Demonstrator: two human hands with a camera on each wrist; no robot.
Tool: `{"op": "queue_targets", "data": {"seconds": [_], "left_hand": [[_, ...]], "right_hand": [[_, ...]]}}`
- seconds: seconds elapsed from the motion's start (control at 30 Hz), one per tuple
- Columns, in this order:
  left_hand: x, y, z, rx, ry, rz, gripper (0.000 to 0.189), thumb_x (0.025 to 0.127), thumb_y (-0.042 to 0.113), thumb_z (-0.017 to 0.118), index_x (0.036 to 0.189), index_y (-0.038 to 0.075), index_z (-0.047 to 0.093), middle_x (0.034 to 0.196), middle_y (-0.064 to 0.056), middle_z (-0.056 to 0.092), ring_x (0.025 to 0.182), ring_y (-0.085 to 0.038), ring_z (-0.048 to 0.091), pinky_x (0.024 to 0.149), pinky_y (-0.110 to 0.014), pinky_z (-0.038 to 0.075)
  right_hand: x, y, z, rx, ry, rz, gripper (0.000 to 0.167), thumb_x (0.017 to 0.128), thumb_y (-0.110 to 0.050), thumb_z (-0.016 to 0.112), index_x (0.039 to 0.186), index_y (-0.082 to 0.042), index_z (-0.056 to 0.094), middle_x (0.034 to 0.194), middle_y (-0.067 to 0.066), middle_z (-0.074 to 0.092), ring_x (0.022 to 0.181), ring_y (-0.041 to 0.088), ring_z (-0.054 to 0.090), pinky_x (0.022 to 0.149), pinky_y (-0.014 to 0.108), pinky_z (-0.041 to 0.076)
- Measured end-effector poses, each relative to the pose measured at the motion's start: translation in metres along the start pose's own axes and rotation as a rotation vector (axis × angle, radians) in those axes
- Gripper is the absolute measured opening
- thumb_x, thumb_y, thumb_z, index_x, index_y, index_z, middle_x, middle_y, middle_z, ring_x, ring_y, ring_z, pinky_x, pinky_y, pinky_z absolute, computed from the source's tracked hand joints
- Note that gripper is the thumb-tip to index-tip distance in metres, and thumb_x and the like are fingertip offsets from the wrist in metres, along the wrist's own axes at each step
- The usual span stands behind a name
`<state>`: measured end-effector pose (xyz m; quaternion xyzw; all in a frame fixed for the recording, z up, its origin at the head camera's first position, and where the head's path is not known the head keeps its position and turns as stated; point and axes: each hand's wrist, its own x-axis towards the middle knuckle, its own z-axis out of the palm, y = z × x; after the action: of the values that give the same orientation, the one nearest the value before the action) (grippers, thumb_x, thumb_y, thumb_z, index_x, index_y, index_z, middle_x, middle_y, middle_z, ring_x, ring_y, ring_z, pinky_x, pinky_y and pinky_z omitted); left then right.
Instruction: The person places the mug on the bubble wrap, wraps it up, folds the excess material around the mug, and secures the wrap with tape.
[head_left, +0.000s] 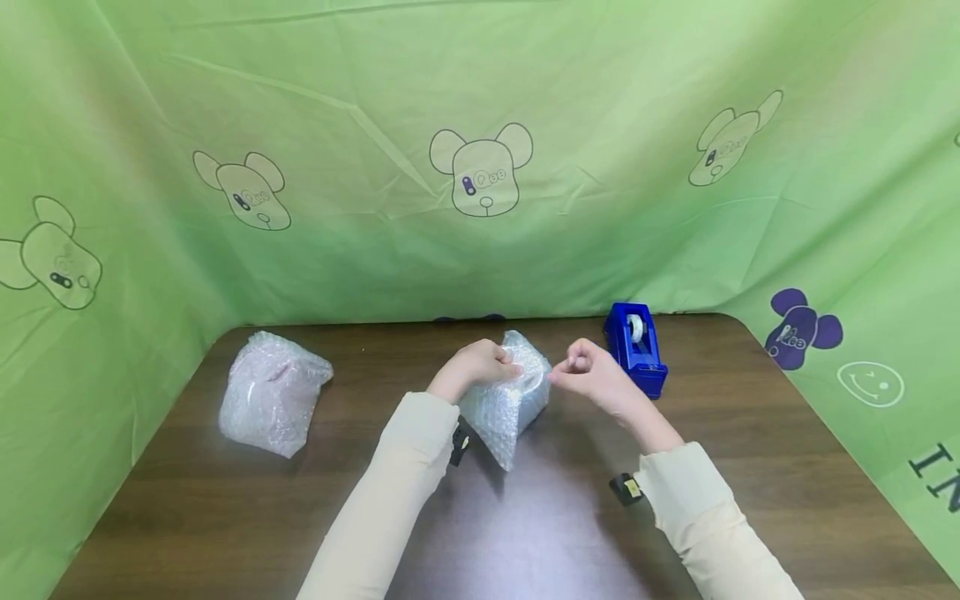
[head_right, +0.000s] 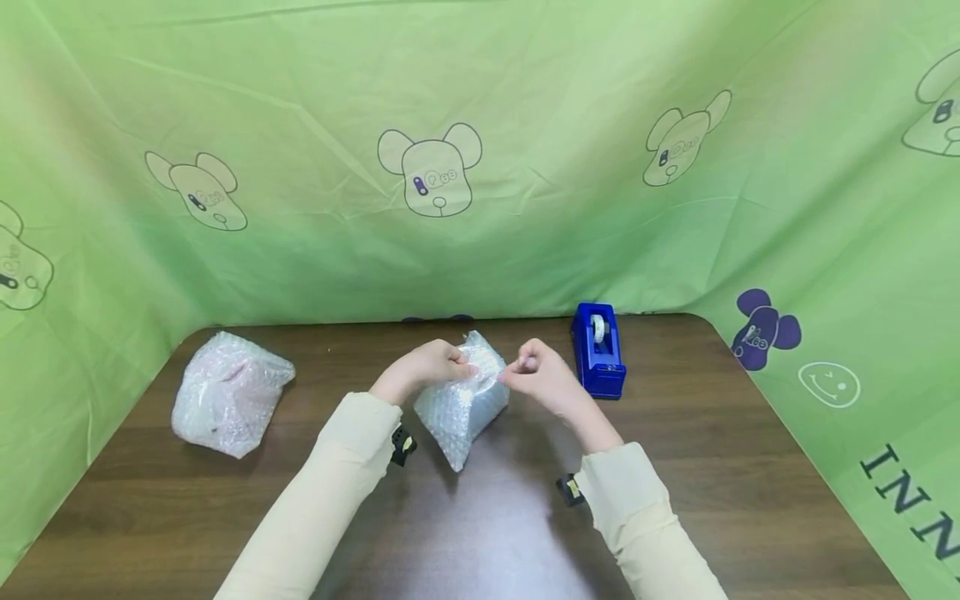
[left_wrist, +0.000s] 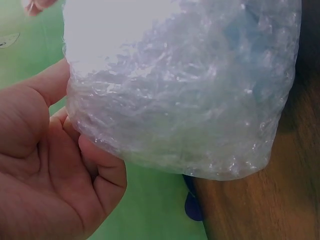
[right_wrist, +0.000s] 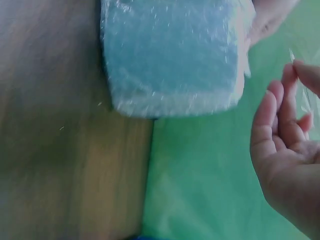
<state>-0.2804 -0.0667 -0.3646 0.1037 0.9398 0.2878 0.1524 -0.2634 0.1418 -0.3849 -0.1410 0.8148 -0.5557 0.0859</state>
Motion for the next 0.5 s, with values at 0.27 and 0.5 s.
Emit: {"op": "queue_targets", "data": {"seconds": [0.27,0.5], "left_hand": [[0.002,0.0,0.0,0.005,0.005,0.031,0.038,0.091,0.028,0.061,0.059,0.016,0.045,0.066,0.005,0.045,0.063,-0.009,0.039,0.056,-0.018,0.032],[0.004,-0.001,-0.001,0.036,-0.009,0.036,0.037,0.09,0.022,0.057,0.057,0.018,0.041,0.058,0.007,0.034,0.06,-0.009,0.036,0.055,-0.019,0.03]], "right_hand": [[0.017,-0.015,0.024,-0.139,-0.163,-0.088,0.026,0.083,-0.002,0.065,0.087,-0.005,0.039,0.079,0.003,0.064,0.077,0.007,0.059,0.07,0.021,0.049],[0.024,-0.022,0.031,-0.183,-0.22,-0.112,0.028,0.082,-0.003,0.067,0.088,-0.004,0.039,0.078,0.001,0.063,0.073,0.007,0.058,0.067,0.02,0.049]]}}
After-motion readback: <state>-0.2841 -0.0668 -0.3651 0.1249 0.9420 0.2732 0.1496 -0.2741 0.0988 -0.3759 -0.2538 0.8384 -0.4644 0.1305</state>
